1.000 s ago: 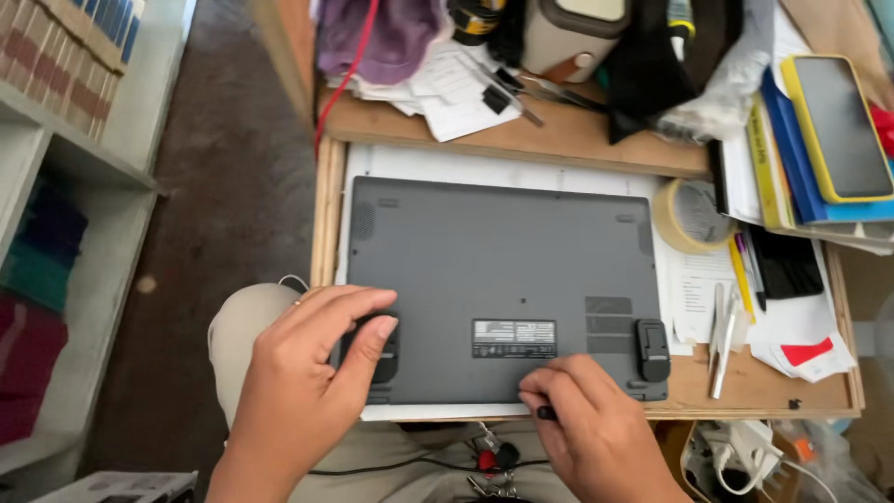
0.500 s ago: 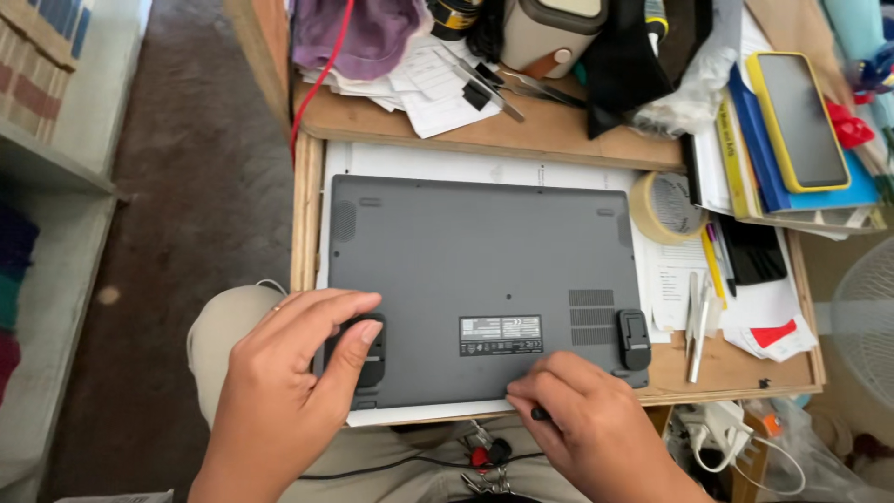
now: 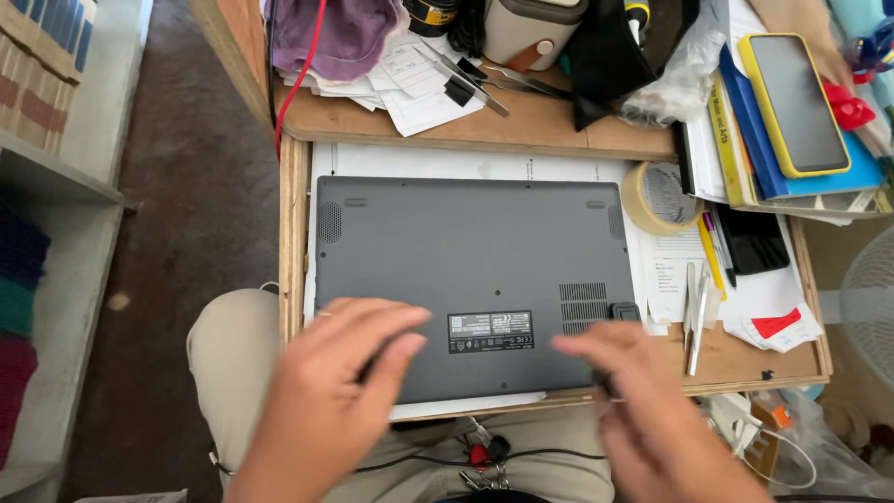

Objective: The person assembles a laptop by placing its bottom cover onto the internal chassis, securing it with a screwdriver, and attaching a small black component to the exterior.

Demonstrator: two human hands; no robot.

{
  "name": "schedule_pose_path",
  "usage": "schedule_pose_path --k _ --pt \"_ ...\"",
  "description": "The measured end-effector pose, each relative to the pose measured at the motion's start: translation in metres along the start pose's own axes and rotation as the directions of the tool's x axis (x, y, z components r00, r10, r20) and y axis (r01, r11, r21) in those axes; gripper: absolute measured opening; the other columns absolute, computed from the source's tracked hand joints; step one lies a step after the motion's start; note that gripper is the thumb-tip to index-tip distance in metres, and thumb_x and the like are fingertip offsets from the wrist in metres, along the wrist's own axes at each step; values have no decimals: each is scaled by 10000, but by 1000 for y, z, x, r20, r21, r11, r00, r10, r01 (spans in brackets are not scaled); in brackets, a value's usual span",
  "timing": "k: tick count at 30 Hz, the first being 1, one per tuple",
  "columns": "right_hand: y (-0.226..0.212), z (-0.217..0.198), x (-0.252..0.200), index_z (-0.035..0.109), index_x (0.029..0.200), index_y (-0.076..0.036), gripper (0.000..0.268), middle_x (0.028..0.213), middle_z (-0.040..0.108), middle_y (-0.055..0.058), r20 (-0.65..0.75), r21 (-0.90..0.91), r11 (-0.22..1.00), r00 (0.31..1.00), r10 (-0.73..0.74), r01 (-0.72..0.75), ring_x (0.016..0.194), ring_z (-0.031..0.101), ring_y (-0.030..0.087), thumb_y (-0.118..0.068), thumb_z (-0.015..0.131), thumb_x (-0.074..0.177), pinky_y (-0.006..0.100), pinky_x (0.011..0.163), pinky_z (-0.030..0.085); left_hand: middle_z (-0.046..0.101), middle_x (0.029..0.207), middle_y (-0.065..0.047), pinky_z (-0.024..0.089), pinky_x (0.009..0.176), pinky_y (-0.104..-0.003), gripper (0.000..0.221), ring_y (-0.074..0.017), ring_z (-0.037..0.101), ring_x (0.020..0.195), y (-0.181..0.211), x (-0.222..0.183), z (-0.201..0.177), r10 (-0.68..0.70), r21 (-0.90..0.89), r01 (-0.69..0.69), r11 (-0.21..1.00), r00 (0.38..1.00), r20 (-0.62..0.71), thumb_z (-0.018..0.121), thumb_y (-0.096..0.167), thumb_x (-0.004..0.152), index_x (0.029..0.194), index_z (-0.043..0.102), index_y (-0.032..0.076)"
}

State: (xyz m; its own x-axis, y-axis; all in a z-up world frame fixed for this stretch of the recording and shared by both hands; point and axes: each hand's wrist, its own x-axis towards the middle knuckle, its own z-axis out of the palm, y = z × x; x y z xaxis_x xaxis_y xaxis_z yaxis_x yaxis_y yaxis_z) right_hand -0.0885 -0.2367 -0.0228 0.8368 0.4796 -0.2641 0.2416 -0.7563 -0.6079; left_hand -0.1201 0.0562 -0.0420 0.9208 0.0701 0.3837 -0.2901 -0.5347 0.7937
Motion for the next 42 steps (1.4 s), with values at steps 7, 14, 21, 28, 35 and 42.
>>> schedule_pose_path --k 7,14,21,28,35,42 --pt "-35 0 12 590 1253 -9 347 1071 656 146 -454 389 828 866 -209 404 1007 808 223 26 632 911 250 826 685 750 999 -70 518 804 -371 147 -256 665 875 18 12 51 140 -254 -75 964 959 248 615 119 986 1064 727 63" --pt "-27 5 20 557 1343 -22 436 1055 688 146 -479 130 876 803 -355 465 973 762 181 -20 658 919 229 797 709 748 1012 -95 547 754 -373 216 -277 699 877 16 9 57 129 -289 -8 957 906 403 510 -2 967 1086 686 39" --pt "-23 15 24 561 1334 -29 402 1054 653 133 -474 272 838 824 -311 473 970 769 205 -1 631 939 265 791 710 725 944 -85 522 735 -377 133 -284 672 829 9 3 62 116 -248 -15 969 911 397 596 107 989 1051 700 50" --pt "-18 20 26 553 1328 -10 402 1069 633 148 -473 310 835 835 -279 455 969 747 203 14 630 934 265 792 693 725 909 -75 527 730 -385 124 -279 665 845 9 2 64 77 -187 1 982 911 406 601 115 977 1011 705 58" --pt "-16 22 24 569 1297 4 369 1063 638 150 -495 266 834 811 -312 484 957 769 214 9 636 935 263 808 720 716 897 -90 522 731 -390 91 -294 659 821 10 3 64 116 -204 -39 978 918 380 610 81 972 985 691 41" --pt "-17 26 21 574 1284 -4 368 1062 677 147 -524 139 839 758 -388 526 976 728 187 -12 667 928 242 839 701 720 894 -72 529 743 -370 114 -278 662 829 11 2 61 120 -215 -36 976 912 391 572 64 986 970 684 50"
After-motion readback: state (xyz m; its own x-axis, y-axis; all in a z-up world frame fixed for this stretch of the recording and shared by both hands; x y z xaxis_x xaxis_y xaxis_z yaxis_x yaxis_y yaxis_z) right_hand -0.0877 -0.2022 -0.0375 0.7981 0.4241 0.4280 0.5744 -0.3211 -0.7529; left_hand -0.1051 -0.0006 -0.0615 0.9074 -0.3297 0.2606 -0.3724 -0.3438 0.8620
